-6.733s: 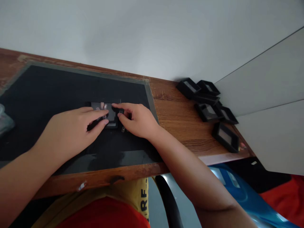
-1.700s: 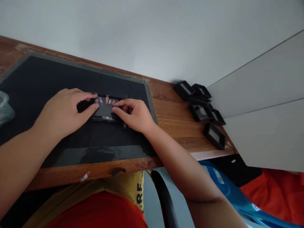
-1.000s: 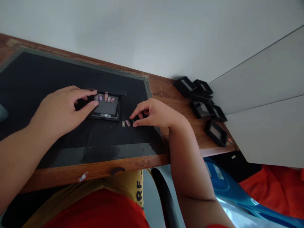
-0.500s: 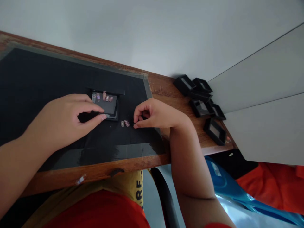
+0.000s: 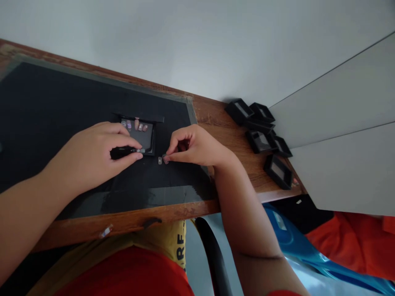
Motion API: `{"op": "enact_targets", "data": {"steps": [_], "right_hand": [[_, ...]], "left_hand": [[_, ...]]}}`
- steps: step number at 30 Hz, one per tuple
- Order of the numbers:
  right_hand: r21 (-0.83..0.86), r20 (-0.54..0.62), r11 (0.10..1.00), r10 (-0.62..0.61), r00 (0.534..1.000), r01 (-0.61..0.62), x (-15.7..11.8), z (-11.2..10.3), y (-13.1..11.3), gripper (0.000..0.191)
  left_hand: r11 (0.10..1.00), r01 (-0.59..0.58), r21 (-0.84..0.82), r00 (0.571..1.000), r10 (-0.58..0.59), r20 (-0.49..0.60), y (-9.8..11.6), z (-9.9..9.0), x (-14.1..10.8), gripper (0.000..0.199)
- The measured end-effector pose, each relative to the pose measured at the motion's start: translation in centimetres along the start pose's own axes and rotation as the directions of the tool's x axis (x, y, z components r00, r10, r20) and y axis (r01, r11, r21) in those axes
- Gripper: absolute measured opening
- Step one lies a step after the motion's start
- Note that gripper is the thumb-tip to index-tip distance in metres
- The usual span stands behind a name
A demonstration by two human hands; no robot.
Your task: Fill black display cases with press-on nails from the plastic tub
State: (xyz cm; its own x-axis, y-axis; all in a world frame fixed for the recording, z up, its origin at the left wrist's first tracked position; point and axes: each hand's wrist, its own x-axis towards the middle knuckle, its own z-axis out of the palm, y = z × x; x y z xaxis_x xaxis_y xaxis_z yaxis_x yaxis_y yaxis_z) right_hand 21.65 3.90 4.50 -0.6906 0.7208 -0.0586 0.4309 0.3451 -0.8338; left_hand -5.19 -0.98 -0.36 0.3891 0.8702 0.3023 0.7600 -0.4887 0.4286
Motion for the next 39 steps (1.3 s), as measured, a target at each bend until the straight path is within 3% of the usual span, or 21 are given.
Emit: {"op": "enact_targets", "data": {"steps": [5,10,19,30,35,39], "right_hand": [[0.051,-0.096,0.997,-0.052,0.994,0.057,0.4,1.1,0.4,0.012],[-0.035,-0.190,0.988,-0.151,0.970,0.147,1.0,2.0,1.1,0.008],[-0.111,-0.162,0.972,-0.224,0.961,0.208,1.5,2.2,1.3,0.004],[-0.125,-0.169,0.984,-0.146,0.975,0.126,1.5,2.6,1.1,0.012],[-0.133,-0.151,0.973,-0.207,0.967,0.188,1.8,2.9,1.1,0.011],[-0.202,-0.165,0.968,-0.181,0.970,0.146,2.1,3.4,0.9,0.012]], "left_hand": [[0.999,0.003,-0.043,1.000,-0.003,0.018,0.0,-0.1,0.1,0.033],[0.997,0.026,-0.075,1.000,-0.026,0.006,0.3,0.1,0.2,0.028],[0.986,0.165,0.023,0.986,-0.165,0.007,1.9,0.2,1.2,0.029],[0.940,0.338,0.045,0.941,-0.336,-0.040,1.0,-0.7,1.1,0.035],[0.919,0.393,0.041,0.920,-0.392,-0.030,1.0,-1.0,1.2,0.033],[0.902,0.431,0.020,0.903,-0.431,-0.004,1.2,-1.5,1.2,0.032]]}}
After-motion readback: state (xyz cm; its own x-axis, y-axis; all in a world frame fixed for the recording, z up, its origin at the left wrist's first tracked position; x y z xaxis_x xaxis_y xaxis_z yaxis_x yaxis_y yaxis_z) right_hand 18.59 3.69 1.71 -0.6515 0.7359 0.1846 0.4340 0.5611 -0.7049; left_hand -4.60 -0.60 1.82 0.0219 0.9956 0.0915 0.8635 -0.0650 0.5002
